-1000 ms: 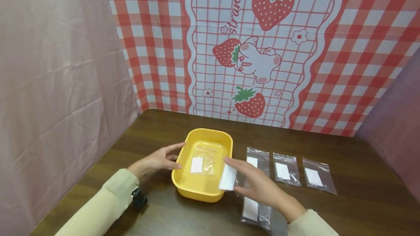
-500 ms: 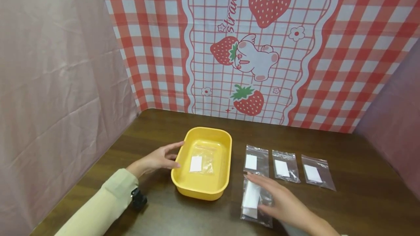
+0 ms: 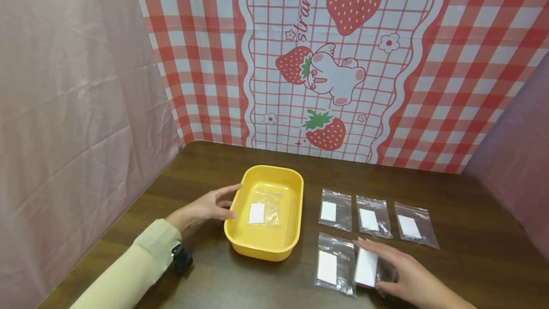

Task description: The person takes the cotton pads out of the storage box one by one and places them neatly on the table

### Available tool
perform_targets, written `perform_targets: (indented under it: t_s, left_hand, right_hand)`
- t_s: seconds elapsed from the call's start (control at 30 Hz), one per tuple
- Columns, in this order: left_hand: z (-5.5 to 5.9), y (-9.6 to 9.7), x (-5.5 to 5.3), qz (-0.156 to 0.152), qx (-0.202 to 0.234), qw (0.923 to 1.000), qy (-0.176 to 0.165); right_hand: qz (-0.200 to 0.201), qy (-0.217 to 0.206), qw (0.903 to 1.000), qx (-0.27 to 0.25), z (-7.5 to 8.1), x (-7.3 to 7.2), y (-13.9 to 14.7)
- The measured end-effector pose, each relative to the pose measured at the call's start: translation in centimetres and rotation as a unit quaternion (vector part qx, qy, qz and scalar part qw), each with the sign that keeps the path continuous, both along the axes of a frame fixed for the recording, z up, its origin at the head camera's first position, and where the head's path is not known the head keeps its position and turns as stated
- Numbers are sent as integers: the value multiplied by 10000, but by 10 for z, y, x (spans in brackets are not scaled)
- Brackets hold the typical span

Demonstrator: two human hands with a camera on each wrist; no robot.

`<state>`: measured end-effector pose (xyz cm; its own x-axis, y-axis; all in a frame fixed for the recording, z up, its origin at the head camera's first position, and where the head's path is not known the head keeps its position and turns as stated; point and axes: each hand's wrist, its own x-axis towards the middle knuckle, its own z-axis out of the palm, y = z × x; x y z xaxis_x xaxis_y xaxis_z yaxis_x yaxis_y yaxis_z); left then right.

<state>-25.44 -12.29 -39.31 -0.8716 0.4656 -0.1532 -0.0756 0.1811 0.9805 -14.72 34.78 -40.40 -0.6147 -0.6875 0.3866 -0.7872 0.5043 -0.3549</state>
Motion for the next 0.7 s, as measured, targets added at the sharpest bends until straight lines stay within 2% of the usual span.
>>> perform_targets:
  t_s: [0.2,0.27,0.37,0.6,0.7]
  left_hand:
    - [1,0,0,-6,-36,10000,20]
    - [1,0,1,-12,-61,10000,19]
    - [1,0,0,-25,-55,10000,7]
    - [0,-1,0,-1,-60,10000,34]
    - [1,-1,0,-1,-56,10000,27]
  right_hand:
    - [2,-957,9953,138,-5,-5,22]
    - [-27,-1290,9915,189,-6,-7,25]
    - [189,-1904,9815,53,-6,-9,28]
    - [529,-1990,9783,247,-4,-14,28]
    - [848,-2237,9704,321,-3,-17,30]
